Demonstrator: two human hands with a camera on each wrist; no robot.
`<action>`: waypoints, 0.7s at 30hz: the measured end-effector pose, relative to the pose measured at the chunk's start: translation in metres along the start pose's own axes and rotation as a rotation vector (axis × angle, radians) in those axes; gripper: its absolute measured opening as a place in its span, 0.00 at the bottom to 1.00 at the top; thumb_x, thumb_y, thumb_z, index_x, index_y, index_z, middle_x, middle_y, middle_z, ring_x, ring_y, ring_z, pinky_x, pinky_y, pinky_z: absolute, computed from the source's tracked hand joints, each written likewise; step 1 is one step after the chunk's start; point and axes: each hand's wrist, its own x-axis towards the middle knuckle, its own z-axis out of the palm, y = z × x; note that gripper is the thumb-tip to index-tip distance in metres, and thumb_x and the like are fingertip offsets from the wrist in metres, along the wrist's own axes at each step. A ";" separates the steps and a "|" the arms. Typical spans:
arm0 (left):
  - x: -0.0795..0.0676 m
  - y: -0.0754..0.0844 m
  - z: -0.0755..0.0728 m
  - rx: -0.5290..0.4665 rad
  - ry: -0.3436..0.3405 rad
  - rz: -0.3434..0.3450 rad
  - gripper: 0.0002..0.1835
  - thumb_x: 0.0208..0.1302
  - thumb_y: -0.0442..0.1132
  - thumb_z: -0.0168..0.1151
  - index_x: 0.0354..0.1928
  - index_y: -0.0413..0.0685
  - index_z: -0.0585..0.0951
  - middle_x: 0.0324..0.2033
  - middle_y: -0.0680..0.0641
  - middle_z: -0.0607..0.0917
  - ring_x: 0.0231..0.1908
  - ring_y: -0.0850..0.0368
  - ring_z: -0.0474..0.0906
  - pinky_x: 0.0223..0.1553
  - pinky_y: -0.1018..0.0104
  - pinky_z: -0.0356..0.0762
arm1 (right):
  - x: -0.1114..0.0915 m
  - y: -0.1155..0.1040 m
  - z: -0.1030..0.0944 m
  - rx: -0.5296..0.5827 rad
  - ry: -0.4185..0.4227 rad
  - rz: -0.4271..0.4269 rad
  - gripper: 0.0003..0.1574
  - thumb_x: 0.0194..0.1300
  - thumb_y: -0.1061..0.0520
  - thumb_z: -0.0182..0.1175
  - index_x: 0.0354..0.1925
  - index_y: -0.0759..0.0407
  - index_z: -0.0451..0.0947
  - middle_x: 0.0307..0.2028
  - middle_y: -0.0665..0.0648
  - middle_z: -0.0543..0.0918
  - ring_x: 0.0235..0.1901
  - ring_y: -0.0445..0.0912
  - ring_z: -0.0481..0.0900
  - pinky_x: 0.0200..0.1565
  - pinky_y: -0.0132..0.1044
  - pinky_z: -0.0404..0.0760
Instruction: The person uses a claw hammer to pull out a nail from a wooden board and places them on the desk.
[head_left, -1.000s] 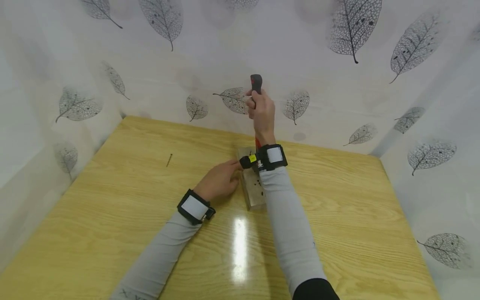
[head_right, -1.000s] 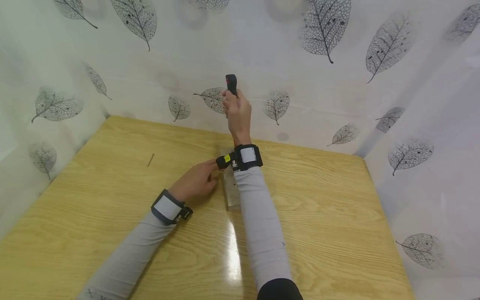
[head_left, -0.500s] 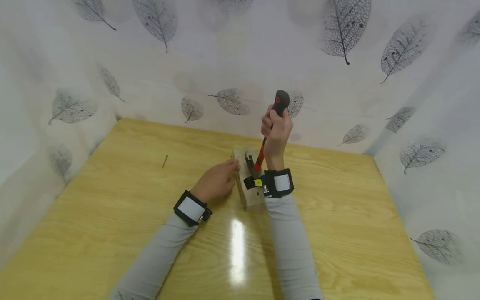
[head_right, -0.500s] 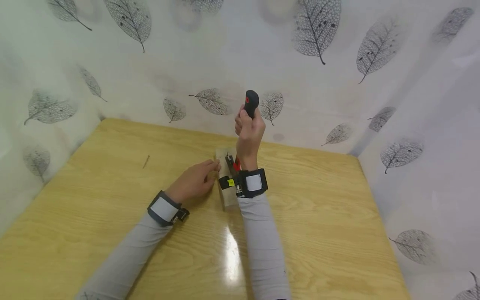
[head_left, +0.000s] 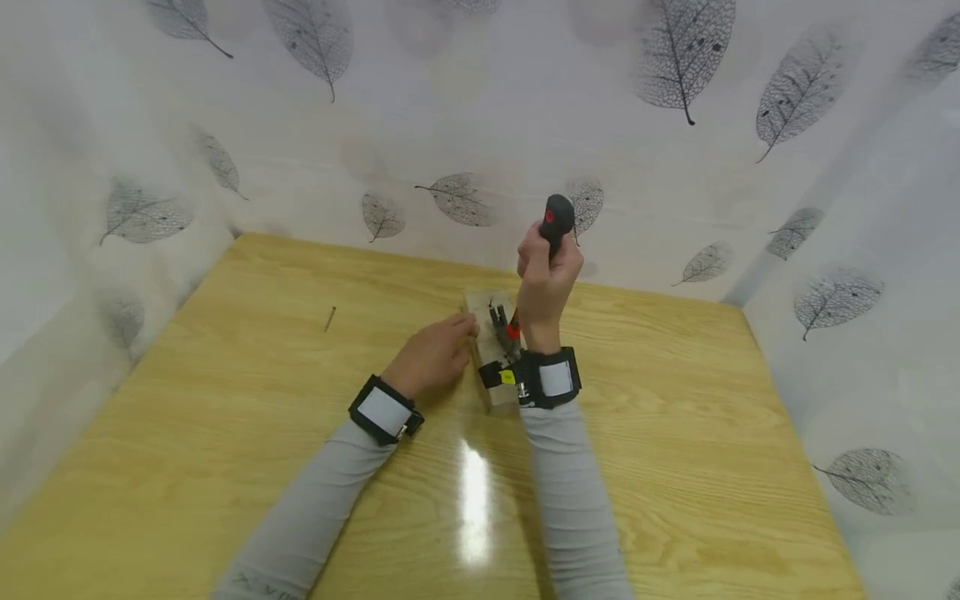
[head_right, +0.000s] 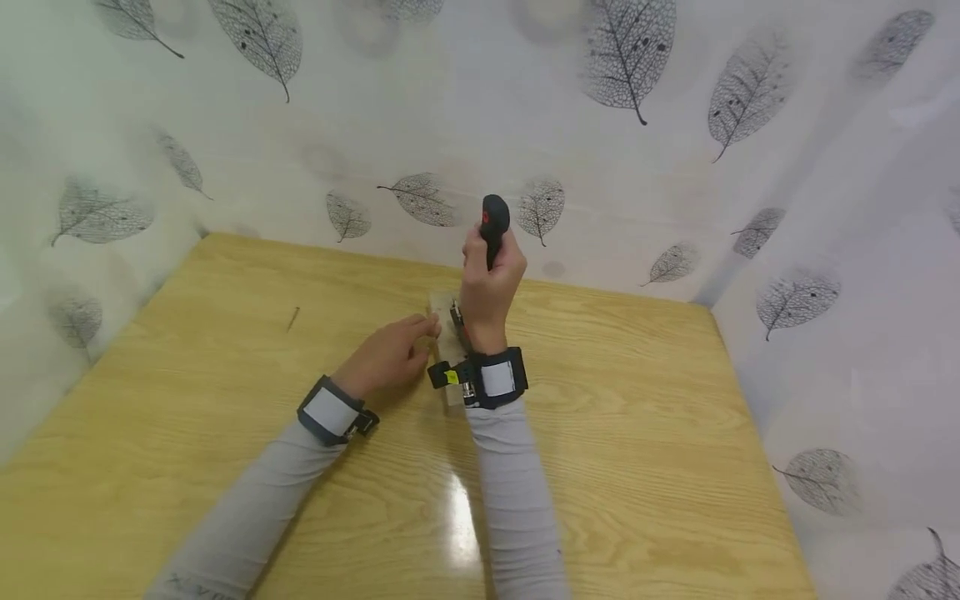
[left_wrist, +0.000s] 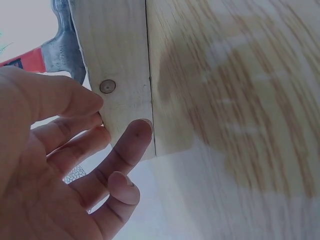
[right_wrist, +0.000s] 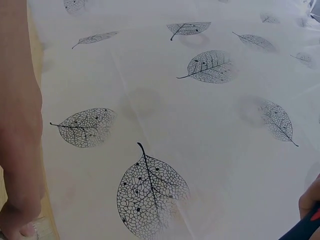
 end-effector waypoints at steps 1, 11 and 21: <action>0.000 0.000 0.000 -0.002 -0.006 -0.001 0.22 0.69 0.33 0.57 0.65 0.44 0.76 0.73 0.44 0.70 0.67 0.44 0.73 0.67 0.52 0.73 | 0.000 -0.002 -0.002 0.011 0.010 0.001 0.12 0.69 0.58 0.51 0.27 0.56 0.71 0.14 0.46 0.63 0.11 0.38 0.53 0.14 0.31 0.53; 0.000 0.004 -0.004 0.024 -0.008 -0.010 0.23 0.71 0.35 0.57 0.67 0.44 0.75 0.73 0.44 0.70 0.69 0.45 0.70 0.70 0.52 0.68 | 0.001 -0.027 -0.031 0.163 0.050 -0.011 0.11 0.67 0.62 0.48 0.25 0.56 0.66 0.12 0.48 0.61 0.09 0.39 0.51 0.13 0.31 0.48; 0.002 -0.005 0.001 -0.042 -0.008 -0.011 0.23 0.72 0.34 0.55 0.68 0.46 0.74 0.73 0.45 0.70 0.72 0.45 0.66 0.73 0.51 0.64 | -0.020 -0.051 -0.047 0.354 0.054 -0.105 0.18 0.66 0.66 0.44 0.19 0.61 0.57 0.10 0.47 0.53 0.08 0.35 0.46 0.11 0.29 0.46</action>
